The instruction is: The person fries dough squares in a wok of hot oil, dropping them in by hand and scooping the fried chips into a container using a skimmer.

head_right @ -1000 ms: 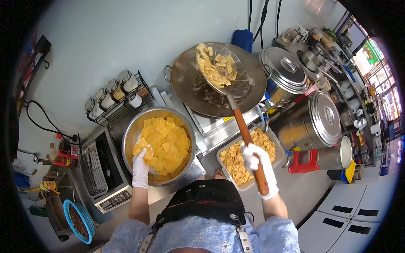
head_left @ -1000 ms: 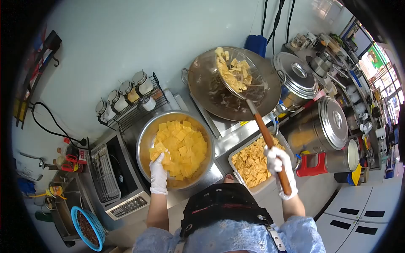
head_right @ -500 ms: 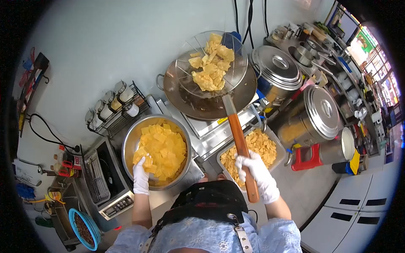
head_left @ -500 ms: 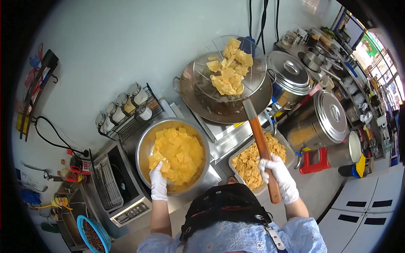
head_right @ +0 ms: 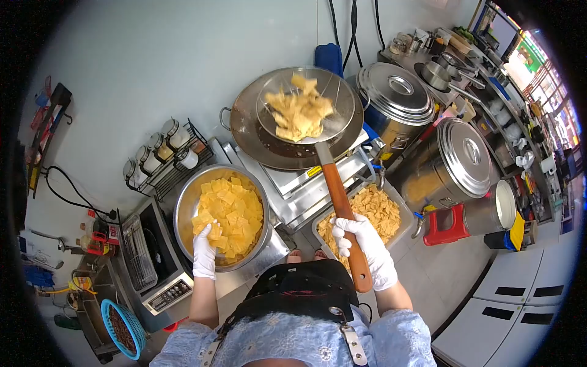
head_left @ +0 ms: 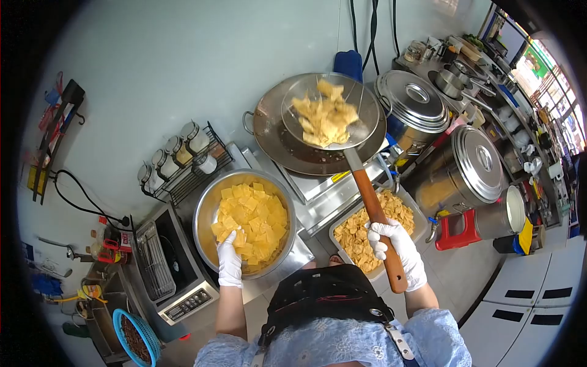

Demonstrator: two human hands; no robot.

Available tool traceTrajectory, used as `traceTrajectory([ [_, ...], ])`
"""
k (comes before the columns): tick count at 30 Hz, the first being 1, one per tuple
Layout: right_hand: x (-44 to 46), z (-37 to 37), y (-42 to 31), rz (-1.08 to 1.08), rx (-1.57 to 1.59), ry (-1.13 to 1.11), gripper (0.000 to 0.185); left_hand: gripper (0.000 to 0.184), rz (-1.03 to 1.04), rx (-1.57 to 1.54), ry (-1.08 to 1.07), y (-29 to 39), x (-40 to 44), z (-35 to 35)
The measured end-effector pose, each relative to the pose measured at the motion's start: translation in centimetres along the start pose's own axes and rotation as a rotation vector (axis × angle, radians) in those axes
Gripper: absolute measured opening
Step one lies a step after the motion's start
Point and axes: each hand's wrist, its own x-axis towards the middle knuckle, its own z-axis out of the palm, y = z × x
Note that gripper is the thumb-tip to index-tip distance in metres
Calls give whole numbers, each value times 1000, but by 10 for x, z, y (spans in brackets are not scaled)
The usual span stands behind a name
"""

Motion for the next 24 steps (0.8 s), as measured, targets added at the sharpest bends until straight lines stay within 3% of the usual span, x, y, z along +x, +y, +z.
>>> traceTrajectory([
  [7,-20,-10,-12,-47,-53,-41,18,27,5,-24,38,-2,-14,11],
  [15,-17,-33,-15,77,7,-43,19,29,25,-55,84,-15,-37,12],
  [24,-11,-56,-30,28,-149,-14,18,28,35,-100,161,-32,-57,7],
])
